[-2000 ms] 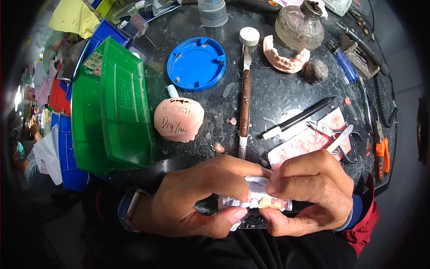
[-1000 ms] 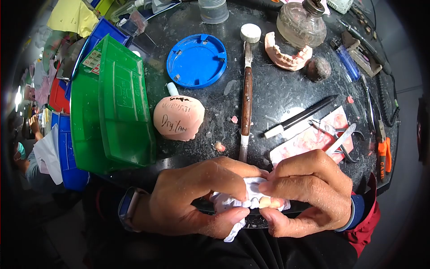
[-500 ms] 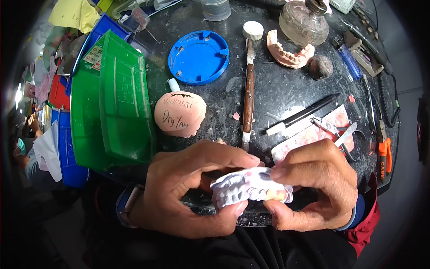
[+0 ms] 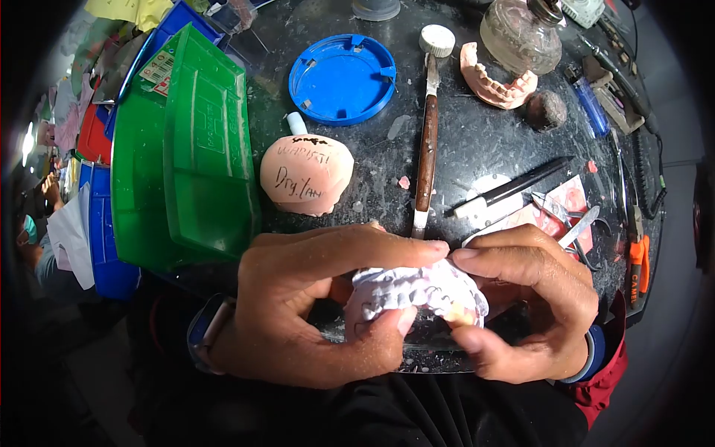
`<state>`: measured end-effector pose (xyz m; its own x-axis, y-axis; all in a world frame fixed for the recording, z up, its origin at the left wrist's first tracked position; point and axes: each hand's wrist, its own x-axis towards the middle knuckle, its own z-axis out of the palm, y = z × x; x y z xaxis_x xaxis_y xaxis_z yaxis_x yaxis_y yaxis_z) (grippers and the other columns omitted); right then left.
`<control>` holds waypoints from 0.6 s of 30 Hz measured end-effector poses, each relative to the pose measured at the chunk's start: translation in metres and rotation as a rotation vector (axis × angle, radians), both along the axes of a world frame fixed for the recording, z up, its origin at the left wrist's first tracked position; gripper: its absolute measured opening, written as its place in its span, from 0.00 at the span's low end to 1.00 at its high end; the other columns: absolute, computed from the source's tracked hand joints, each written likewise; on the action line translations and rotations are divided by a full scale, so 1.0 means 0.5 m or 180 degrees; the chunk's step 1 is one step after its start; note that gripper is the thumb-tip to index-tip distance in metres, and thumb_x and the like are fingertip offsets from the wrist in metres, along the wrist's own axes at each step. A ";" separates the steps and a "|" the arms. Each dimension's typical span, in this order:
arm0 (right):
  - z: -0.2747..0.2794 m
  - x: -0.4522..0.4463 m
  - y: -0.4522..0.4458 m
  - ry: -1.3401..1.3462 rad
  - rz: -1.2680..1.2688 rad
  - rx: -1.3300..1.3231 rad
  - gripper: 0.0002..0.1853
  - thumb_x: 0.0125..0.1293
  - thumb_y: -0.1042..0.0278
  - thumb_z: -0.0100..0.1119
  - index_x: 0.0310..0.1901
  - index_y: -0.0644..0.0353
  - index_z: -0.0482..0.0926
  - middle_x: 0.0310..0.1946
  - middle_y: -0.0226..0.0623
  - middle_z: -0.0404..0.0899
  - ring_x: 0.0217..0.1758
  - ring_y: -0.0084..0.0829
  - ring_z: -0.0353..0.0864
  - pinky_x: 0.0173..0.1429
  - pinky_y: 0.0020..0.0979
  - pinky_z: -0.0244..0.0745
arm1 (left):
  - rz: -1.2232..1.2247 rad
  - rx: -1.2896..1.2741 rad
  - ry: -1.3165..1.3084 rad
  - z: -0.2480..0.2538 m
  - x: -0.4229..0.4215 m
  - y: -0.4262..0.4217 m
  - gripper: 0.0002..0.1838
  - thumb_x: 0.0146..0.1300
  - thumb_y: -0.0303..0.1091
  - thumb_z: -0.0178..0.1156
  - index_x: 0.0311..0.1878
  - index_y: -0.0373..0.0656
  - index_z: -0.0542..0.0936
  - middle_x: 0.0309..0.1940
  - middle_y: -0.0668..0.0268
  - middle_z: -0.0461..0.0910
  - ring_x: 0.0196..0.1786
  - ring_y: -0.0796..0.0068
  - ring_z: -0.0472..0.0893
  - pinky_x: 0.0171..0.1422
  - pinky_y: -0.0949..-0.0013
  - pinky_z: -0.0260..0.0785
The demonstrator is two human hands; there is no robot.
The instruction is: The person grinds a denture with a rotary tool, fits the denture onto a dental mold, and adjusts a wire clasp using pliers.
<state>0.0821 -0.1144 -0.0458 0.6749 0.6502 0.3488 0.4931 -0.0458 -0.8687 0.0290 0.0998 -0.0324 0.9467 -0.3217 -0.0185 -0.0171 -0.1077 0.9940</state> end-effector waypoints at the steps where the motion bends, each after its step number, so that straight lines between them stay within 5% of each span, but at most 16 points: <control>1: 0.002 -0.006 -0.001 0.0353 -0.0028 0.0088 0.24 0.50 0.65 0.68 0.42 0.78 0.76 0.35 0.50 0.77 0.33 0.29 0.79 0.35 0.22 0.74 | 0.0018 0.0017 -0.0003 0.001 0.000 0.001 0.21 0.48 0.15 0.52 0.49 0.19 0.71 0.38 0.46 0.79 0.41 0.70 0.81 0.46 0.72 0.72; 8: 0.033 -0.011 -0.005 0.2224 0.0030 0.0218 0.29 0.59 0.62 0.59 0.51 0.85 0.68 0.38 0.51 0.76 0.37 0.29 0.80 0.39 0.22 0.76 | 0.0230 -0.0435 0.0360 -0.010 -0.002 -0.008 0.19 0.56 0.19 0.49 0.53 0.23 0.70 0.32 0.50 0.81 0.33 0.74 0.82 0.38 0.73 0.76; 13: 0.024 0.003 -0.012 0.1341 0.0366 -0.0141 0.35 0.48 0.64 0.73 0.52 0.80 0.69 0.37 0.49 0.77 0.37 0.28 0.79 0.37 0.23 0.75 | 0.0427 -0.0682 0.0839 -0.001 0.001 -0.010 0.20 0.59 0.25 0.50 0.55 0.28 0.70 0.28 0.52 0.80 0.24 0.74 0.80 0.30 0.73 0.75; 15: 0.000 0.011 0.002 0.0143 0.0368 0.0014 0.38 0.41 0.64 0.78 0.53 0.74 0.71 0.36 0.46 0.78 0.35 0.28 0.79 0.35 0.23 0.73 | 0.0355 -0.0801 0.1170 0.009 0.005 -0.007 0.20 0.60 0.27 0.51 0.55 0.29 0.70 0.27 0.52 0.80 0.23 0.74 0.80 0.29 0.73 0.74; 18: -0.004 -0.003 -0.001 -0.0389 0.0193 -0.0077 0.33 0.37 0.64 0.80 0.48 0.60 0.76 0.29 0.35 0.76 0.29 0.25 0.76 0.36 0.24 0.74 | 0.0077 -0.0887 0.1697 0.023 0.015 0.006 0.21 0.60 0.31 0.51 0.55 0.29 0.71 0.25 0.53 0.80 0.22 0.74 0.79 0.28 0.72 0.73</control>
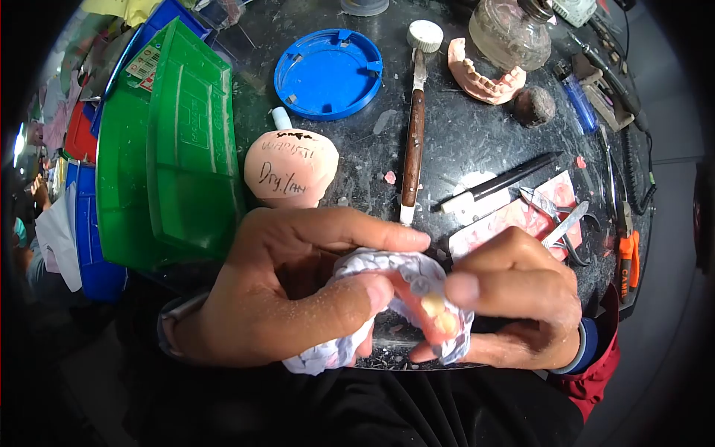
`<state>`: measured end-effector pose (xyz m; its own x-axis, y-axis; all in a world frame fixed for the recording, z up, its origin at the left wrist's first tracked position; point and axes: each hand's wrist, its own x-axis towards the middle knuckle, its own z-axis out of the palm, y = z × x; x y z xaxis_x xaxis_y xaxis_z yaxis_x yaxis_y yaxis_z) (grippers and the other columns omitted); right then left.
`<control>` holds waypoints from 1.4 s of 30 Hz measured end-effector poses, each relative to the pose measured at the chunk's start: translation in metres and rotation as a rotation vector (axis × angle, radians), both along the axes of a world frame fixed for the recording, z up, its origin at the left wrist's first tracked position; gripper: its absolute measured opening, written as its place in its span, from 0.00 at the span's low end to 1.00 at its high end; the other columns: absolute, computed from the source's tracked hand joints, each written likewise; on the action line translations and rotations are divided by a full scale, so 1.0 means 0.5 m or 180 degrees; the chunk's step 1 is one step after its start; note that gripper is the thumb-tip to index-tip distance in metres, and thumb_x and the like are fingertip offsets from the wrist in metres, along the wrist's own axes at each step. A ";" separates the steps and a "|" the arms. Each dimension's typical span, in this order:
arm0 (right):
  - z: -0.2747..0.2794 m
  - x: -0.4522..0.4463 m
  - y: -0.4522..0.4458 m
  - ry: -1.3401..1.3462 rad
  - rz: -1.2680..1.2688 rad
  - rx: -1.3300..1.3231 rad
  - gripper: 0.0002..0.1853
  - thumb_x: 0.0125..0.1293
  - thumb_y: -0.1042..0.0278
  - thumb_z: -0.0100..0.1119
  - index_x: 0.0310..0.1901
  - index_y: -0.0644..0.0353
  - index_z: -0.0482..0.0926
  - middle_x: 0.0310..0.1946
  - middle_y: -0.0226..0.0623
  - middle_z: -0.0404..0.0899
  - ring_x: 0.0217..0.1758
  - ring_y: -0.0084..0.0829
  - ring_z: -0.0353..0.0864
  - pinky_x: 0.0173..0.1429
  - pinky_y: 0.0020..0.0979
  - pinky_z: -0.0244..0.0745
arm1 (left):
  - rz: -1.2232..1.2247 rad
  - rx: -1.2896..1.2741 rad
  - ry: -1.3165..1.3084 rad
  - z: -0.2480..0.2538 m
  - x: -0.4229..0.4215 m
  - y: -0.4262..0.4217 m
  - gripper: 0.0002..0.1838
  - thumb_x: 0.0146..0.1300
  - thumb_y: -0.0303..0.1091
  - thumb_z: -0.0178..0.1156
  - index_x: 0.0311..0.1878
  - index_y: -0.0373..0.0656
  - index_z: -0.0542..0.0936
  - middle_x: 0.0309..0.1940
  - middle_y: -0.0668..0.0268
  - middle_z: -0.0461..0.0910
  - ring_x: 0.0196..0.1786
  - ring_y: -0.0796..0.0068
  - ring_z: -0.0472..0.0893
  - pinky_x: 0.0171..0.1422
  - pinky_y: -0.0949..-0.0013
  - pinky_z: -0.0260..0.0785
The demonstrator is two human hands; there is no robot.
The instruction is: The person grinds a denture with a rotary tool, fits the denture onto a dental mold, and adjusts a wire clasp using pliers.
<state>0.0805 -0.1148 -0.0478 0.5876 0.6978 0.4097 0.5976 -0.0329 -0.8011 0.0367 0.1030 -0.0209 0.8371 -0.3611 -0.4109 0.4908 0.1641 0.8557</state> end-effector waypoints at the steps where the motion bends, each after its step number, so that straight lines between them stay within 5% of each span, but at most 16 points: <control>1: 0.006 -0.006 -0.002 0.0040 0.0003 0.0010 0.31 0.36 0.64 0.81 0.46 0.56 0.78 0.26 0.31 0.75 0.28 0.23 0.75 0.36 0.24 0.74 | -0.0103 -0.0039 0.0095 0.001 0.004 0.003 0.21 0.60 0.31 0.51 0.55 0.29 0.71 0.25 0.53 0.79 0.22 0.74 0.79 0.28 0.72 0.73; 4: 0.022 -0.005 -0.013 0.0033 0.0100 -0.0165 0.18 0.38 0.69 0.75 0.36 0.55 0.83 0.23 0.27 0.71 0.23 0.19 0.73 0.32 0.22 0.72 | -0.0208 -0.0151 0.0257 0.001 0.004 0.005 0.21 0.59 0.30 0.51 0.55 0.28 0.71 0.24 0.54 0.79 0.23 0.74 0.79 0.29 0.72 0.73; 8: -0.001 -0.008 0.002 -0.0097 0.0079 0.0385 0.13 0.45 0.78 0.66 0.36 0.62 0.83 0.25 0.30 0.69 0.21 0.18 0.71 0.20 0.17 0.64 | -0.0241 -0.0123 0.0276 0.004 0.004 0.003 0.21 0.59 0.29 0.51 0.55 0.27 0.71 0.25 0.54 0.79 0.24 0.74 0.79 0.30 0.72 0.74; 23: -0.006 -0.001 0.005 -0.0807 0.0100 0.0669 0.12 0.37 0.77 0.62 0.30 0.61 0.83 0.23 0.31 0.71 0.18 0.17 0.71 0.15 0.16 0.61 | -0.0324 -0.0363 0.0121 -0.005 0.003 0.002 0.24 0.54 0.24 0.56 0.55 0.25 0.69 0.30 0.53 0.79 0.30 0.74 0.81 0.36 0.72 0.75; 26: -0.005 0.000 0.000 -0.0795 0.0252 0.0630 0.11 0.40 0.77 0.63 0.31 0.63 0.84 0.24 0.32 0.70 0.19 0.19 0.73 0.19 0.18 0.67 | -0.0351 -0.0400 -0.0377 -0.026 0.000 0.001 0.26 0.50 0.21 0.61 0.55 0.26 0.69 0.37 0.52 0.80 0.39 0.71 0.81 0.45 0.71 0.74; 28: 0.011 0.002 -0.011 -0.0680 0.0509 0.0352 0.10 0.46 0.81 0.65 0.34 0.64 0.84 0.26 0.34 0.69 0.21 0.24 0.78 0.26 0.23 0.80 | -0.0437 -0.0335 -0.0644 -0.031 0.000 0.002 0.29 0.47 0.20 0.64 0.55 0.27 0.69 0.41 0.51 0.79 0.45 0.69 0.81 0.50 0.69 0.73; 30: 0.014 0.001 -0.009 -0.0703 0.0581 0.0344 0.08 0.45 0.81 0.65 0.31 0.64 0.84 0.25 0.34 0.69 0.21 0.25 0.78 0.26 0.24 0.81 | -0.0570 -0.0248 -0.0689 -0.028 0.002 0.002 0.31 0.44 0.18 0.67 0.55 0.28 0.69 0.45 0.51 0.79 0.50 0.68 0.79 0.55 0.68 0.71; 38: 0.017 -0.010 -0.020 -0.0266 0.0293 0.0064 0.19 0.38 0.72 0.78 0.34 0.63 0.80 0.26 0.35 0.76 0.26 0.32 0.83 0.30 0.28 0.81 | -0.0794 -0.0553 -0.1072 -0.039 0.005 -0.004 0.27 0.43 0.19 0.69 0.49 0.35 0.70 0.43 0.49 0.77 0.45 0.66 0.80 0.49 0.68 0.73; 42: 0.026 -0.013 -0.019 -0.0058 0.0410 0.0086 0.16 0.44 0.74 0.73 0.36 0.65 0.79 0.28 0.37 0.77 0.26 0.32 0.82 0.31 0.29 0.82 | -0.0746 -0.0648 -0.1055 -0.036 0.002 -0.006 0.26 0.43 0.18 0.68 0.47 0.35 0.69 0.42 0.48 0.76 0.43 0.68 0.81 0.45 0.70 0.74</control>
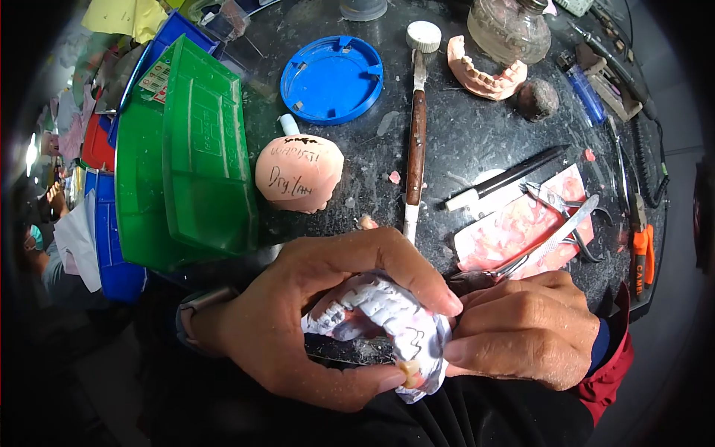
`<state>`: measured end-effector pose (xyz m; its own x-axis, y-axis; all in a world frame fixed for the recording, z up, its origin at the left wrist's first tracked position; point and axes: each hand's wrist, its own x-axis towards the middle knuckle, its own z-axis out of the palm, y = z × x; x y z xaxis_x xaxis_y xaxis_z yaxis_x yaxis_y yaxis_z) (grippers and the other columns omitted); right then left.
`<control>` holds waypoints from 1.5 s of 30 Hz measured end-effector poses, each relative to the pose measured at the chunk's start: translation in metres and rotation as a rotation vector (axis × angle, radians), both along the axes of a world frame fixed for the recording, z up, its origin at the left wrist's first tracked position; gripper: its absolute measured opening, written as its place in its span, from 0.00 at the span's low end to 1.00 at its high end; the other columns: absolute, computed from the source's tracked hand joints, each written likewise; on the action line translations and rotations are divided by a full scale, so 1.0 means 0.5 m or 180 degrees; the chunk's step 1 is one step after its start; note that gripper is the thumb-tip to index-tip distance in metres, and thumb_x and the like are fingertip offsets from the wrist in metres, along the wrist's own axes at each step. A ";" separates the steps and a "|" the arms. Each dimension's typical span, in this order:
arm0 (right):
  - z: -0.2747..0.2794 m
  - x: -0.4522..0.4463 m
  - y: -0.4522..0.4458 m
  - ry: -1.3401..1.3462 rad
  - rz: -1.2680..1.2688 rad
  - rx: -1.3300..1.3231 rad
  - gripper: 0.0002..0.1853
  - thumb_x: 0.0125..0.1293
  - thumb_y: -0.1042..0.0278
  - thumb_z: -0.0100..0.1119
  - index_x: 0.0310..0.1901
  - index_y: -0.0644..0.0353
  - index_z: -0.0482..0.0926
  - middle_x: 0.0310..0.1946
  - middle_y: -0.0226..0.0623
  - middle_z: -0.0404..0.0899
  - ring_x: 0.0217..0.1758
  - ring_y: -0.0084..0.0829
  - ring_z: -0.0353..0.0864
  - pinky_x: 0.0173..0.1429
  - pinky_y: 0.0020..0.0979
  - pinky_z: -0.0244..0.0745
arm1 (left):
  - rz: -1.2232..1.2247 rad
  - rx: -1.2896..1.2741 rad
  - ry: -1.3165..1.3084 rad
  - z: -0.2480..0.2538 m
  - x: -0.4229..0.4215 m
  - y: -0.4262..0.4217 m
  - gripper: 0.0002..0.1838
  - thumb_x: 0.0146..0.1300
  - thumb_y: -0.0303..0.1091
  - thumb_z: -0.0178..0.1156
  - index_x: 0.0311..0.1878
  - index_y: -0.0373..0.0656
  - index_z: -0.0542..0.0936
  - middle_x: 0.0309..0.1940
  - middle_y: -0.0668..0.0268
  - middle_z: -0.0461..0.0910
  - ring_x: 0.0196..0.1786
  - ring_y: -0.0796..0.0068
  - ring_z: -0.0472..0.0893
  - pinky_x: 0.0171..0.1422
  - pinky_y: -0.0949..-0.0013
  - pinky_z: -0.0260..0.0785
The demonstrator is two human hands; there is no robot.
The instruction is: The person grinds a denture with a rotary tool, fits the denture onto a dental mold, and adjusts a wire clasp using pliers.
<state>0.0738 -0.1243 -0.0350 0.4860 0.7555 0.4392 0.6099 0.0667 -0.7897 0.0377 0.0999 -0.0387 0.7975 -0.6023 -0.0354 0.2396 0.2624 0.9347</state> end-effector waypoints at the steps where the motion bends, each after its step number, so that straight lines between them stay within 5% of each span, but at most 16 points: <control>1: 0.001 -0.002 0.000 0.0023 0.0001 -0.0024 0.15 0.45 0.74 0.73 0.36 0.65 0.79 0.28 0.37 0.77 0.27 0.32 0.82 0.32 0.30 0.82 | 0.0002 -0.0032 0.0006 0.000 -0.001 -0.001 0.25 0.43 0.18 0.68 0.46 0.35 0.69 0.42 0.48 0.76 0.43 0.68 0.81 0.44 0.71 0.74; 12: -0.001 -0.008 0.003 0.0053 -0.0055 -0.0017 0.16 0.43 0.74 0.73 0.37 0.62 0.80 0.28 0.34 0.76 0.26 0.30 0.82 0.33 0.30 0.83 | 0.0047 -0.0245 -0.0215 -0.016 -0.004 -0.010 0.27 0.44 0.22 0.68 0.48 0.33 0.67 0.41 0.48 0.76 0.39 0.71 0.80 0.42 0.74 0.73; 25: -0.008 -0.005 0.016 -0.0911 0.0057 0.0528 0.10 0.41 0.80 0.66 0.30 0.61 0.84 0.24 0.31 0.73 0.22 0.23 0.76 0.26 0.20 0.79 | -0.0068 -0.0282 0.0312 -0.009 -0.007 -0.013 0.48 0.42 0.26 0.68 0.63 0.29 0.47 0.45 0.45 0.73 0.36 0.70 0.80 0.42 0.73 0.71; 31: 0.012 -0.003 0.005 -0.1135 -0.0007 0.0296 0.09 0.43 0.81 0.65 0.31 0.65 0.83 0.23 0.34 0.74 0.22 0.24 0.77 0.26 0.23 0.80 | 0.0518 0.0681 -0.1402 -0.016 0.010 -0.003 0.55 0.38 0.39 0.73 0.64 0.28 0.48 0.49 0.40 0.70 0.44 0.61 0.77 0.45 0.71 0.70; 34: 0.019 -0.010 0.001 -0.1081 -0.0181 0.0263 0.10 0.43 0.82 0.65 0.32 0.68 0.83 0.23 0.34 0.74 0.21 0.23 0.77 0.25 0.23 0.79 | 0.1036 0.1445 -0.2492 -0.005 0.019 0.012 0.67 0.26 0.57 0.77 0.65 0.32 0.50 0.57 0.35 0.60 0.59 0.49 0.68 0.56 0.59 0.66; 38: 0.014 -0.009 -0.001 -0.1149 -0.0480 0.0333 0.11 0.42 0.82 0.65 0.33 0.69 0.83 0.21 0.33 0.72 0.18 0.23 0.75 0.22 0.23 0.76 | 0.2072 0.1472 -0.2958 -0.008 -0.002 -0.010 0.73 0.13 0.64 0.78 0.65 0.38 0.53 0.65 0.35 0.46 0.67 0.45 0.56 0.63 0.55 0.61; 45: 0.014 -0.013 0.000 -0.1563 -0.0676 0.0289 0.14 0.39 0.79 0.66 0.33 0.70 0.83 0.21 0.33 0.71 0.18 0.22 0.73 0.20 0.21 0.71 | 0.2408 0.2023 -0.3265 -0.025 -0.026 -0.027 0.32 0.26 0.47 0.80 0.39 0.54 0.78 0.58 0.48 0.61 0.63 0.55 0.63 0.61 0.56 0.64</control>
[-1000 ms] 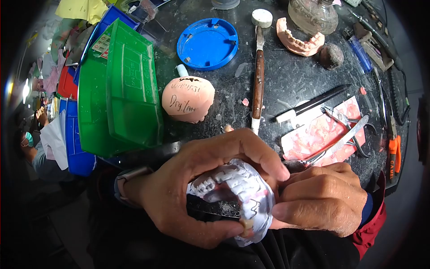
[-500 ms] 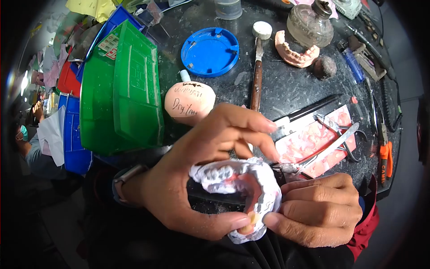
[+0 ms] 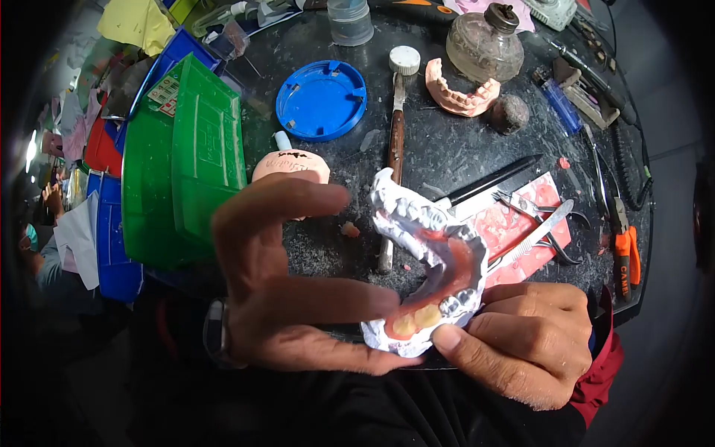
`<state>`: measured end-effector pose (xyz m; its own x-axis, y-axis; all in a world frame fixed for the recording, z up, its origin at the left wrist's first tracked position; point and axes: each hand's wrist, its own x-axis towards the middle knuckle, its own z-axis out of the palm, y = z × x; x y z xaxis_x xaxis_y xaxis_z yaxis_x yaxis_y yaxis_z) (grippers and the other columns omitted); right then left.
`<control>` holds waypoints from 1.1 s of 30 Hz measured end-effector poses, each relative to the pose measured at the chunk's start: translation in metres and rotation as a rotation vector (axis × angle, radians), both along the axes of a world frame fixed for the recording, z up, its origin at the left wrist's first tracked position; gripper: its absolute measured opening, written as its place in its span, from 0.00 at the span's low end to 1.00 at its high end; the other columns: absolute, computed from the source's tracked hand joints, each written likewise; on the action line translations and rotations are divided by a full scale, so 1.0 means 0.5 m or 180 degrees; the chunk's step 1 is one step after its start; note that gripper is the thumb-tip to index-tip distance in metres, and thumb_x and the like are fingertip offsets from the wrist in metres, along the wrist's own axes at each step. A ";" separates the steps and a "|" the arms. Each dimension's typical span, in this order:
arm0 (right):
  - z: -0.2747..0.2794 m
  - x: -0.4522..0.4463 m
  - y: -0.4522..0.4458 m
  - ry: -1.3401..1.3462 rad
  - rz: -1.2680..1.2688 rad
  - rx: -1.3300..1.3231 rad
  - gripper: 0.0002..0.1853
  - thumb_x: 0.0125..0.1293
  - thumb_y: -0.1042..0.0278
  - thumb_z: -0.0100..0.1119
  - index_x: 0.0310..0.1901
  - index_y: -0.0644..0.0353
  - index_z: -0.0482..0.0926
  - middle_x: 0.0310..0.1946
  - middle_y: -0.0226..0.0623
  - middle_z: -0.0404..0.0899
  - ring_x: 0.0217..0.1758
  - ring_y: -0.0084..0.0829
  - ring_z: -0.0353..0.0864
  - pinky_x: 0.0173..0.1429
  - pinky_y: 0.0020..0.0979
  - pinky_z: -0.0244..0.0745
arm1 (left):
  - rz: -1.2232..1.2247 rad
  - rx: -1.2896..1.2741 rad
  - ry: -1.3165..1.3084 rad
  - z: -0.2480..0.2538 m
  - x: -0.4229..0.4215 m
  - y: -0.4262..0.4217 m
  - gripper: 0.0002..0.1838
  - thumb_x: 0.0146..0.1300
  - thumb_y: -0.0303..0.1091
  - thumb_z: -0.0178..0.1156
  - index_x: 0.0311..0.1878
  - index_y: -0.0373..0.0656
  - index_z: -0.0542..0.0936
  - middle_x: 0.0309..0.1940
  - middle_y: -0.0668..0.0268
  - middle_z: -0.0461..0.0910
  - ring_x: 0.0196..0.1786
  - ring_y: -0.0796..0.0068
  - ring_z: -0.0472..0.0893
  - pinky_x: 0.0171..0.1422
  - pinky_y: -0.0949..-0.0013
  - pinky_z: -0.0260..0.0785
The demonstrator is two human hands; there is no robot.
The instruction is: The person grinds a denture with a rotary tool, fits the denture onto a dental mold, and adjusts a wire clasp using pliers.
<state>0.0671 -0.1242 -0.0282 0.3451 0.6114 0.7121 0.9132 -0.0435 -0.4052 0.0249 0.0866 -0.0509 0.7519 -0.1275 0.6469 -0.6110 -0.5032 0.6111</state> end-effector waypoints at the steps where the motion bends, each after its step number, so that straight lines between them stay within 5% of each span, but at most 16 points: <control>1: 0.001 0.000 -0.001 -0.0024 -0.0013 -0.0031 0.14 0.39 0.79 0.66 0.33 0.70 0.83 0.21 0.33 0.71 0.17 0.22 0.72 0.19 0.20 0.70 | 0.0014 0.0077 0.0121 0.003 -0.006 0.000 0.26 0.28 0.43 0.80 0.36 0.56 0.80 0.57 0.50 0.64 0.63 0.56 0.64 0.60 0.56 0.64; 8: -0.001 0.001 0.000 -0.0066 -0.0101 -0.0041 0.15 0.39 0.77 0.65 0.33 0.69 0.83 0.20 0.31 0.70 0.17 0.21 0.70 0.17 0.19 0.65 | -0.0299 0.0217 0.0026 -0.012 0.024 -0.005 0.26 0.32 0.21 0.77 0.34 0.56 0.76 0.58 0.48 0.65 0.64 0.46 0.67 0.61 0.54 0.69; 15: -0.003 -0.001 0.003 -0.0211 -0.0157 -0.0042 0.14 0.39 0.77 0.66 0.33 0.67 0.83 0.20 0.30 0.70 0.16 0.20 0.70 0.17 0.18 0.63 | -0.1201 -0.0637 0.0741 -0.005 0.035 -0.008 0.12 0.53 0.30 0.68 0.38 0.46 0.76 0.58 0.37 0.62 0.64 0.40 0.64 0.57 0.49 0.72; 24: 0.006 -0.004 -0.004 -0.0079 -0.0097 -0.0196 0.16 0.40 0.76 0.65 0.35 0.66 0.83 0.21 0.29 0.70 0.18 0.20 0.70 0.18 0.19 0.63 | -0.1507 -0.1045 0.1057 -0.018 0.027 -0.012 0.22 0.48 0.22 0.70 0.45 0.49 0.73 0.57 0.38 0.63 0.66 0.40 0.61 0.54 0.47 0.74; 33: 0.010 -0.003 -0.003 -0.0161 -0.0152 -0.0248 0.16 0.40 0.74 0.65 0.37 0.63 0.84 0.22 0.28 0.70 0.20 0.20 0.70 0.19 0.19 0.62 | -0.1855 -0.1164 0.1462 -0.018 0.030 -0.002 0.21 0.51 0.31 0.70 0.44 0.53 0.69 0.53 0.40 0.67 0.64 0.39 0.63 0.53 0.46 0.75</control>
<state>0.0654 -0.1256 -0.0231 0.3400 0.6492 0.6804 0.9285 -0.1169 -0.3524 0.0397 0.0858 -0.0601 0.8299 -0.4198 0.3674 -0.3619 0.0961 0.9273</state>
